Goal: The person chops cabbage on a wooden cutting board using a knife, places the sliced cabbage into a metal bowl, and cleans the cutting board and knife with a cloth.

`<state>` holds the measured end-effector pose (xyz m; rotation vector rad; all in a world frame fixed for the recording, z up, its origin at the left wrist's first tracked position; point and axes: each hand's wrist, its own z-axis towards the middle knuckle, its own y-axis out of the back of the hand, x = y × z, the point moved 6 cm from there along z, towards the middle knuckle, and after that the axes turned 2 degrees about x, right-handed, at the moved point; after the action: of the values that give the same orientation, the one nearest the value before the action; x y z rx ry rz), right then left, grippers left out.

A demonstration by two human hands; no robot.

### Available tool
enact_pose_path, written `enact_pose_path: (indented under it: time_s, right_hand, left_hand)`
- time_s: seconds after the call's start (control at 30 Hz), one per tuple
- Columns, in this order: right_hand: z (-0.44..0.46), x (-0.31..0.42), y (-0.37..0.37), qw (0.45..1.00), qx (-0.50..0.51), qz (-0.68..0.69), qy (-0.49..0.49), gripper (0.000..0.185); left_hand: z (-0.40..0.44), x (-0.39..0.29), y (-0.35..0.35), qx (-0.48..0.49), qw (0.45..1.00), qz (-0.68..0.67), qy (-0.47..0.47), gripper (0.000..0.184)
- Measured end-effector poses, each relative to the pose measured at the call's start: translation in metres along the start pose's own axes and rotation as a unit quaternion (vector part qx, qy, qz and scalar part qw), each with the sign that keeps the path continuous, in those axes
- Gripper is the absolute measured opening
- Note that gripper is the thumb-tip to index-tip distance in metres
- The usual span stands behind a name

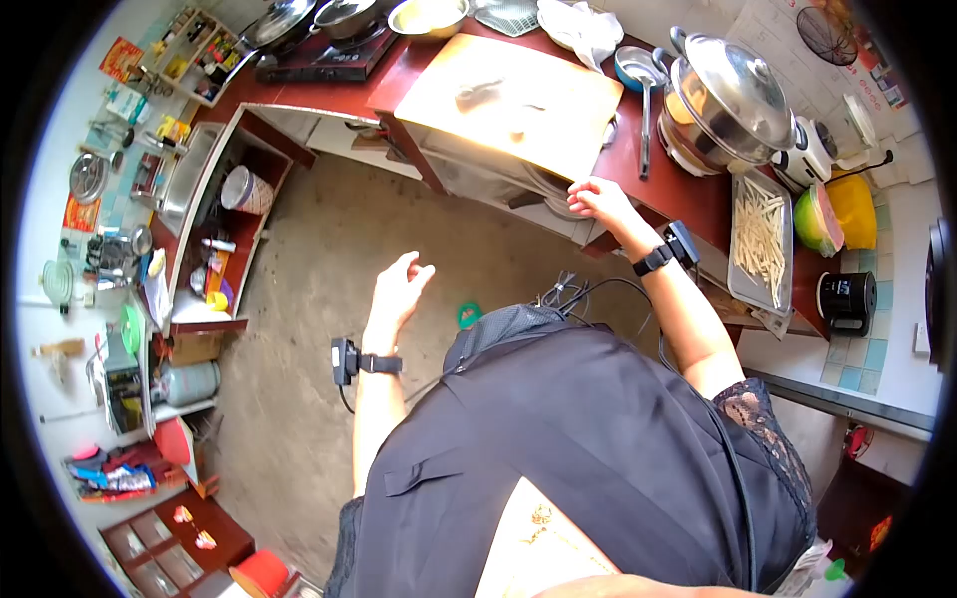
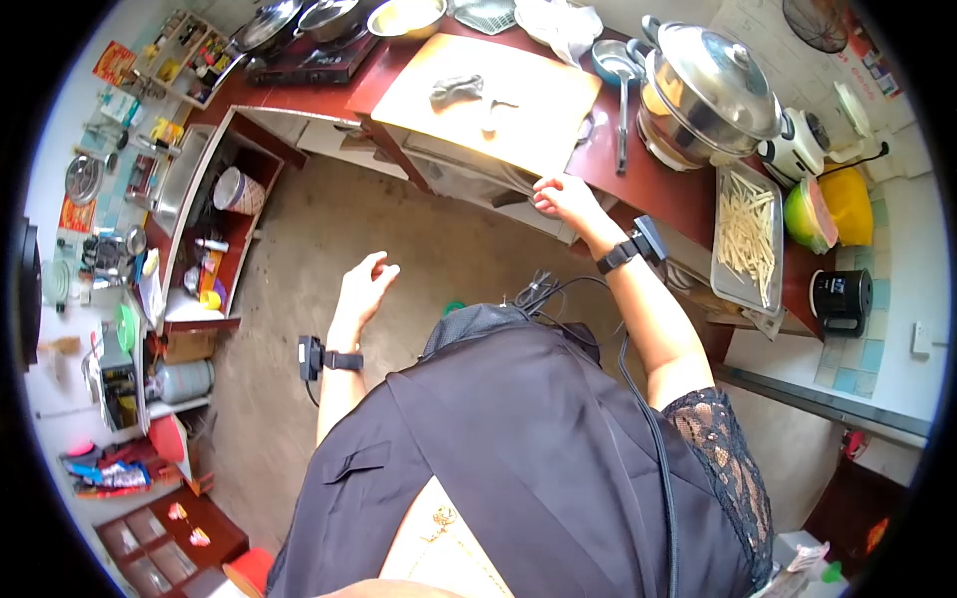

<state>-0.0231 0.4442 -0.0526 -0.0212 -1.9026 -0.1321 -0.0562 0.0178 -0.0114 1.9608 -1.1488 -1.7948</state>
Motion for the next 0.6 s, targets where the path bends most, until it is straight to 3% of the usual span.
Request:
enact_pose_path:
  time_s: [0.07, 0.1, 0.13, 0.3, 0.37, 0.43, 0.5, 0.53, 0.6]
  right_hand:
    - [-0.008, 0.012, 0.038, 0.998, -0.046, -0.045, -0.002, 0.023]
    - [0.024, 0.001, -0.079, 0.999, -0.028, 0.024, -0.034, 0.023]
    - [0.058, 0.026, -0.077, 0.998, -0.057, 0.012, -0.013, 0.021]
    - [0.123, 0.025, -0.060, 0.983, -0.140, -0.119, 0.021, 0.023]
    - [0.149, 0.040, -0.058, 0.971, -0.174, -0.161, 0.041, 0.027]
    - [0.176, 0.049, -0.055, 0.950, -0.211, -0.219, 0.076, 0.032]
    - [0.192, 0.051, -0.064, 0.917, -0.260, -0.282, 0.113, 0.039]
    - [0.205, 0.048, -0.064, 0.911, -0.256, -0.316, 0.067, 0.052]
    - [0.221, 0.052, -0.068, 0.881, -0.277, -0.374, 0.089, 0.059]
  left_hand:
    - [0.039, -0.028, -0.015, -0.008, 0.997, -0.025, -0.076, 0.053]
    - [0.053, 0.017, 0.090, 0.033, 0.998, 0.036, -0.033, 0.052]
    - [0.104, 0.001, 0.111, 0.029, 0.997, 0.041, -0.061, 0.052]
    - [0.225, -0.047, 0.126, 0.077, 0.990, 0.013, -0.113, 0.049]
    - [0.282, -0.055, 0.123, 0.025, 0.978, 0.030, -0.204, 0.045]
    - [0.316, -0.068, 0.122, 0.089, 0.988, 0.012, -0.124, 0.046]
    - [0.368, -0.075, 0.122, 0.070, 0.980, 0.025, -0.182, 0.046]
    - [0.384, -0.087, 0.124, 0.080, 0.984, 0.024, -0.159, 0.045]
    - [0.424, -0.100, 0.124, 0.060, 0.978, 0.037, -0.194, 0.042]
